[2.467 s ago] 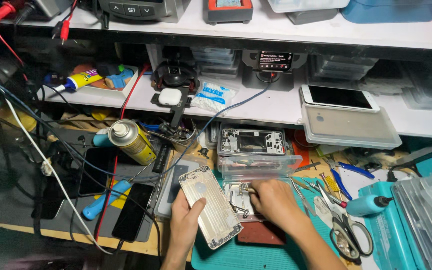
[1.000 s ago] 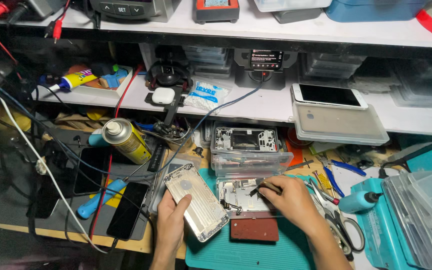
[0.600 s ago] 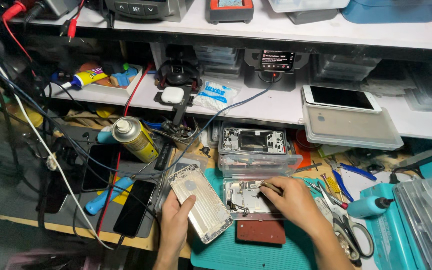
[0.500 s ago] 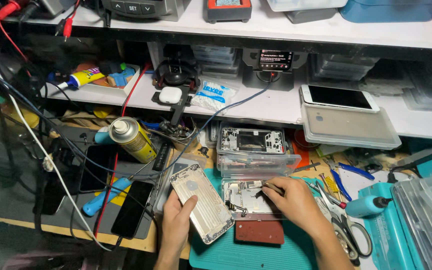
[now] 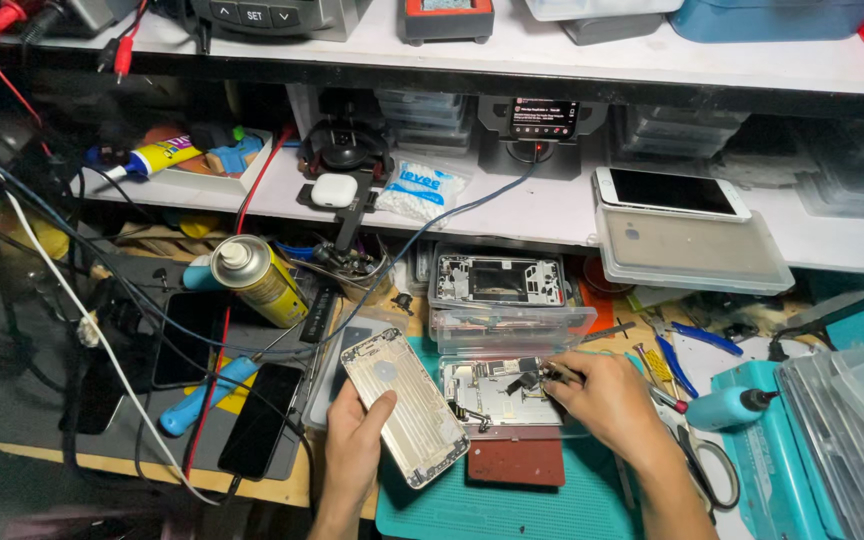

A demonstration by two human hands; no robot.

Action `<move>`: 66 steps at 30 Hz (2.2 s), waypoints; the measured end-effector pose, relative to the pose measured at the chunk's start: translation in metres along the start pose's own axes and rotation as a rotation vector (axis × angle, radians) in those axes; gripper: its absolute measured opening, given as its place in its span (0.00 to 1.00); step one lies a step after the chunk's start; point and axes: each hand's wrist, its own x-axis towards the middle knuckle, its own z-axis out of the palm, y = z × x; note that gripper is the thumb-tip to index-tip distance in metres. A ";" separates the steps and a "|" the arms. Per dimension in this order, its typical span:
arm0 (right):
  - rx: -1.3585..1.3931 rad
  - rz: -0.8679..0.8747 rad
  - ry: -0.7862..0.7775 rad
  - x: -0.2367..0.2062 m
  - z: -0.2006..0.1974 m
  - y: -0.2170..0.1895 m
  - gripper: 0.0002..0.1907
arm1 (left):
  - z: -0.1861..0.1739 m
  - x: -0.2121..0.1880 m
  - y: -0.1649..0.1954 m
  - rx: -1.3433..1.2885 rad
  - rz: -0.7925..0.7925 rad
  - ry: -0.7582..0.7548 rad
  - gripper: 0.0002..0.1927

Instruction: The person disassembles a smartphone at a repair workbench, using tweezers to pry and lift the internal flex cable and components out of the phone frame. They reposition the phone repeatedly, work on the midframe and back cover, and handle small internal parts while picking at connectors with the tweezers.

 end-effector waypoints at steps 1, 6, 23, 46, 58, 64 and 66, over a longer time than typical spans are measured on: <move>0.034 -0.005 -0.033 0.000 -0.001 -0.002 0.17 | 0.002 0.001 -0.002 -0.017 -0.004 -0.002 0.19; 0.042 -0.127 -0.062 -0.006 0.011 -0.014 0.17 | 0.007 0.004 -0.008 -0.025 0.026 -0.051 0.19; -0.143 -0.314 0.027 0.013 0.057 -0.019 0.08 | 0.015 -0.007 -0.023 0.007 -0.012 -0.130 0.19; 0.837 -0.064 0.038 -0.007 0.040 0.040 0.11 | 0.064 -0.001 -0.029 -0.006 0.126 -0.238 0.23; 1.039 0.098 -0.106 -0.011 0.027 0.032 0.12 | 0.074 -0.018 -0.037 -0.214 -0.242 -0.110 0.25; 0.935 -0.002 -0.047 -0.015 0.027 0.030 0.08 | 0.080 -0.021 -0.032 -0.253 -0.268 -0.145 0.21; 0.946 -0.057 -0.023 -0.017 0.025 0.026 0.07 | 0.081 -0.020 -0.031 -0.261 -0.264 -0.155 0.21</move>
